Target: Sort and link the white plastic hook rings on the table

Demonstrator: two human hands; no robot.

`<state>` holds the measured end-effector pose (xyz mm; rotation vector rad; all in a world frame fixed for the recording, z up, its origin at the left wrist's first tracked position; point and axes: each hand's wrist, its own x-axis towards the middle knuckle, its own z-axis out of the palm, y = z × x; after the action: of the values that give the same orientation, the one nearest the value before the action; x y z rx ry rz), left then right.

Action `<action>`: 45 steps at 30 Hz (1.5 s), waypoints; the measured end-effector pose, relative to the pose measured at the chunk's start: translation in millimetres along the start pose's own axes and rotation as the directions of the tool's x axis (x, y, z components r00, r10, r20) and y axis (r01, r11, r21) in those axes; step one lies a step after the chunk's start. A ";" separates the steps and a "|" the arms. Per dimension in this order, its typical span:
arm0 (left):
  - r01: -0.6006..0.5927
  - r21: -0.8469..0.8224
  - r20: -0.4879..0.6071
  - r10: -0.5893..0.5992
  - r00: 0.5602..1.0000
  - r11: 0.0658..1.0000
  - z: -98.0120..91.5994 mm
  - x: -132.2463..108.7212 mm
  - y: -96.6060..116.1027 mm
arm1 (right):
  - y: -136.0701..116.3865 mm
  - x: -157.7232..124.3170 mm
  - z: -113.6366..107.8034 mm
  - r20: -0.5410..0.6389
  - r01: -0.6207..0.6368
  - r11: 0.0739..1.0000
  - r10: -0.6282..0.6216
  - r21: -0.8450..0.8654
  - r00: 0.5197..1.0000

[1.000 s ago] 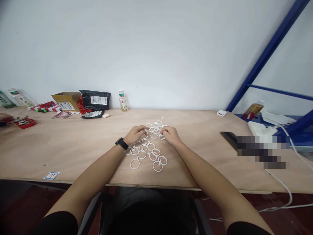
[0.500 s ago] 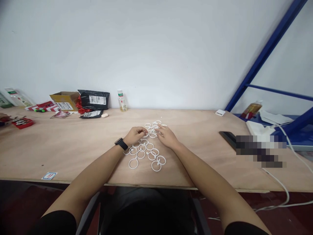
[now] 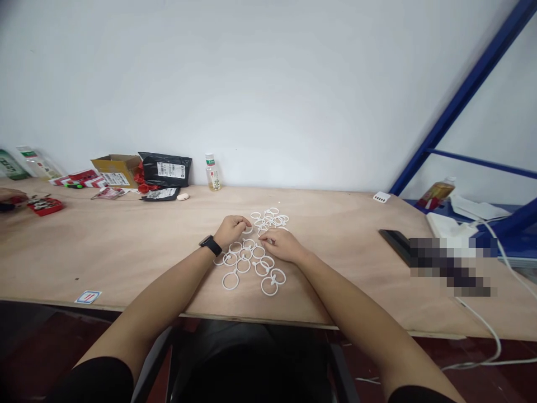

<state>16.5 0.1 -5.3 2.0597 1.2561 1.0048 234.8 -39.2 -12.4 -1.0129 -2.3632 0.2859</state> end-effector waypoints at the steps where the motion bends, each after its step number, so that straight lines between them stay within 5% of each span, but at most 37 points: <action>1: -0.007 0.010 -0.002 0.007 1.000 1.000 -0.2 0.3 -0.8 | 0.4 -0.1 0.9 0.004 0.003 1.000 -0.003 -0.008 1.000; 6: -0.063 0.082 -0.032 0.065 0.997 0.995 1.9 2.3 -7.8 | 1.4 -0.4 4.6 0.023 0.008 1.000 -0.008 -0.014 1.000; 11: -0.166 0.057 0.081 0.161 0.984 0.985 8.4 2.9 -14.0 | -4.7 1.8 6.8 0.071 0.001 0.997 0.004 -0.077 0.997; 16: -0.123 0.167 0.003 0.124 0.992 0.978 -1.5 1.2 -4.7 | -7.3 3.8 8.1 0.114 -0.019 0.991 0.034 -0.131 0.993; 21: -0.106 0.337 0.244 0.023 0.970 0.936 -20.0 -3.9 6.5 | 1.9 2.2 10.0 -0.034 -0.151 0.988 0.150 -0.024 0.988; 27: -0.140 0.294 0.460 -0.011 0.888 0.945 -16.0 -5.0 0.4 | 14.1 1.8 5.2 -0.184 -0.275 0.925 0.327 0.261 0.927; 33: -0.196 0.256 0.327 0.106 0.939 0.947 -10.1 -1.6 -8.2 | 23.1 3.4 8.5 -0.111 -0.295 0.850 0.376 0.437 0.920; 40: -0.069 -0.060 0.086 0.075 0.994 0.996 -3.0 1.6 -13.5 | 20.8 3.4 4.9 -0.123 -0.304 0.766 0.444 0.567 0.888; 45: -0.041 -0.128 0.010 0.043 0.999 0.991 1.0 3.5 -12.9 | 23.5 4.5 1.5 -0.147 -0.295 0.745 0.464 0.598 0.874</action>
<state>11.7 8.8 -14.3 1.9989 1.1168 1.0615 245.6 -19.6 -21.1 -1.1371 -1.6258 0.8744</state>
